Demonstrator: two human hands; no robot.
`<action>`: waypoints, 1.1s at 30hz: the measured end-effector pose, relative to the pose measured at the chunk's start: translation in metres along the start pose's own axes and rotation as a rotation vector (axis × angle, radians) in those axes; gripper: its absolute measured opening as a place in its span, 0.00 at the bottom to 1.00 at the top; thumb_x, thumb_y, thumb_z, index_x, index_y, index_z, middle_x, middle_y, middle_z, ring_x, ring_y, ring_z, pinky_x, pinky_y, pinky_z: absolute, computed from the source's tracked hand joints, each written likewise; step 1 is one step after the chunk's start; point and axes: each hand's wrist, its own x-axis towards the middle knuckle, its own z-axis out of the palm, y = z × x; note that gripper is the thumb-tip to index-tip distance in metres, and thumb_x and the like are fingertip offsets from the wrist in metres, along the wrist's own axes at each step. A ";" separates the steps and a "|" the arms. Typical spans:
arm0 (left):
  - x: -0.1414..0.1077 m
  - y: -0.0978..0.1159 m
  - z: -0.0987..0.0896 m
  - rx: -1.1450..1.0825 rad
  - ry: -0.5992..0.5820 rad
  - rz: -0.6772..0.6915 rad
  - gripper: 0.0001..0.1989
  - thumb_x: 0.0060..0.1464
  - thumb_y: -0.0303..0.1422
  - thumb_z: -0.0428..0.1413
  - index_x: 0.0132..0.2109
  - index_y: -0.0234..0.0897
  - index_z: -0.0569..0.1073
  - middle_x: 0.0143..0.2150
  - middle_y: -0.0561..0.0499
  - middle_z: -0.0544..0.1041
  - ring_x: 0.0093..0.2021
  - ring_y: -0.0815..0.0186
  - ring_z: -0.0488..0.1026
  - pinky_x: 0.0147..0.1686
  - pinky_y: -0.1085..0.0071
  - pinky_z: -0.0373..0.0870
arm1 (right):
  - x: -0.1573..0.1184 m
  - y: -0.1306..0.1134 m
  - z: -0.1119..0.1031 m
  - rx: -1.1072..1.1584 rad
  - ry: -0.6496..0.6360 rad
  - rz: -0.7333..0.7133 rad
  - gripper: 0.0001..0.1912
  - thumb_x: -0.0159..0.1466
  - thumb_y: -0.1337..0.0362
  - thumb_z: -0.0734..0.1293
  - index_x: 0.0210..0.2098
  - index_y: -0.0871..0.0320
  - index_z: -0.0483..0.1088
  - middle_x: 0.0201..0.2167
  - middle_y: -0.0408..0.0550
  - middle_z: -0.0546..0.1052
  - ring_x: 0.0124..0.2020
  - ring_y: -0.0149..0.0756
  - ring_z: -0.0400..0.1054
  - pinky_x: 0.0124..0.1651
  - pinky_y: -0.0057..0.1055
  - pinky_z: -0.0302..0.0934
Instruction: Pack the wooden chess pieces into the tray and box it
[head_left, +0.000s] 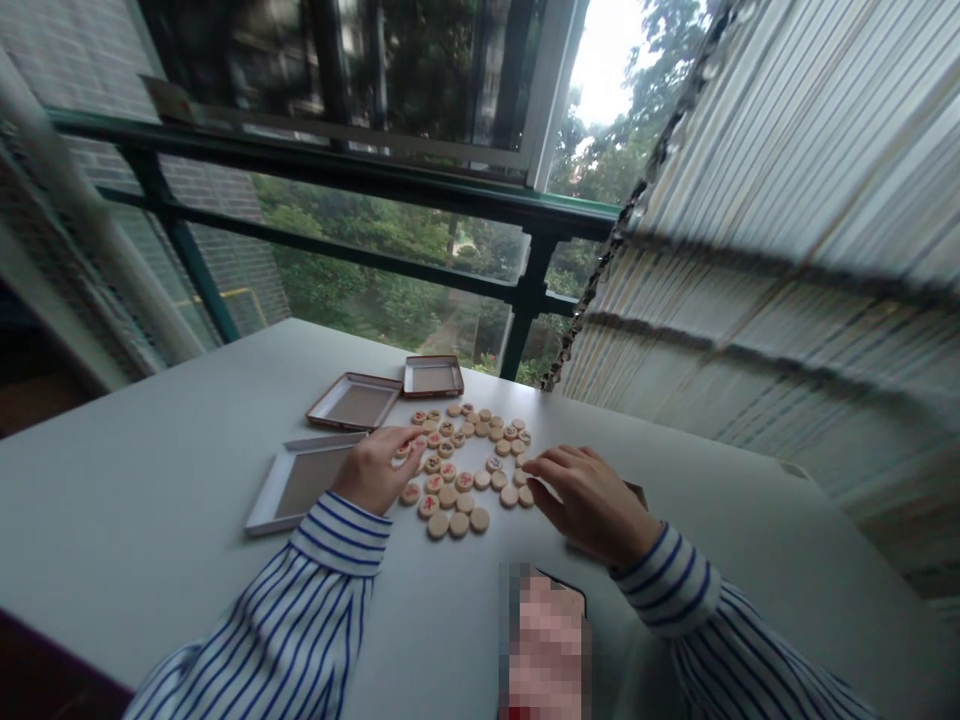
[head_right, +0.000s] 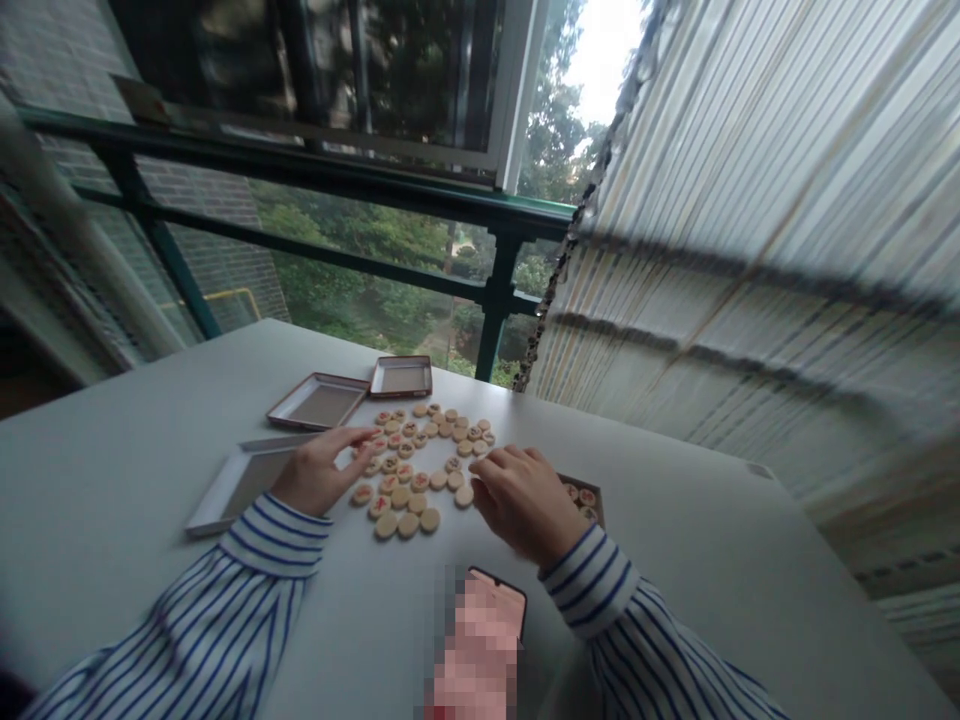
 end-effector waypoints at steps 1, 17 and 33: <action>-0.001 -0.002 0.001 0.009 -0.007 0.005 0.12 0.50 0.34 0.49 0.41 0.35 0.72 0.37 0.46 0.76 0.37 0.64 0.72 0.39 0.69 0.68 | 0.005 -0.002 0.000 0.004 -0.002 -0.005 0.11 0.62 0.65 0.56 0.38 0.58 0.68 0.34 0.49 0.72 0.36 0.33 0.63 0.39 0.30 0.50; -0.010 -0.018 0.012 0.137 -0.183 -0.051 0.13 0.46 0.33 0.53 0.40 0.37 0.73 0.38 0.47 0.77 0.39 0.60 0.71 0.40 0.64 0.65 | 0.047 -0.026 0.051 0.186 0.094 -0.015 0.11 0.61 0.66 0.57 0.41 0.56 0.68 0.36 0.48 0.72 0.40 0.34 0.63 0.43 0.31 0.53; -0.011 -0.019 0.011 0.237 -0.238 -0.080 0.13 0.45 0.35 0.54 0.40 0.40 0.73 0.35 0.48 0.76 0.37 0.60 0.71 0.39 0.64 0.63 | 0.042 -0.026 0.063 0.263 0.099 -0.019 0.11 0.62 0.65 0.57 0.40 0.56 0.68 0.36 0.48 0.72 0.39 0.33 0.64 0.41 0.31 0.54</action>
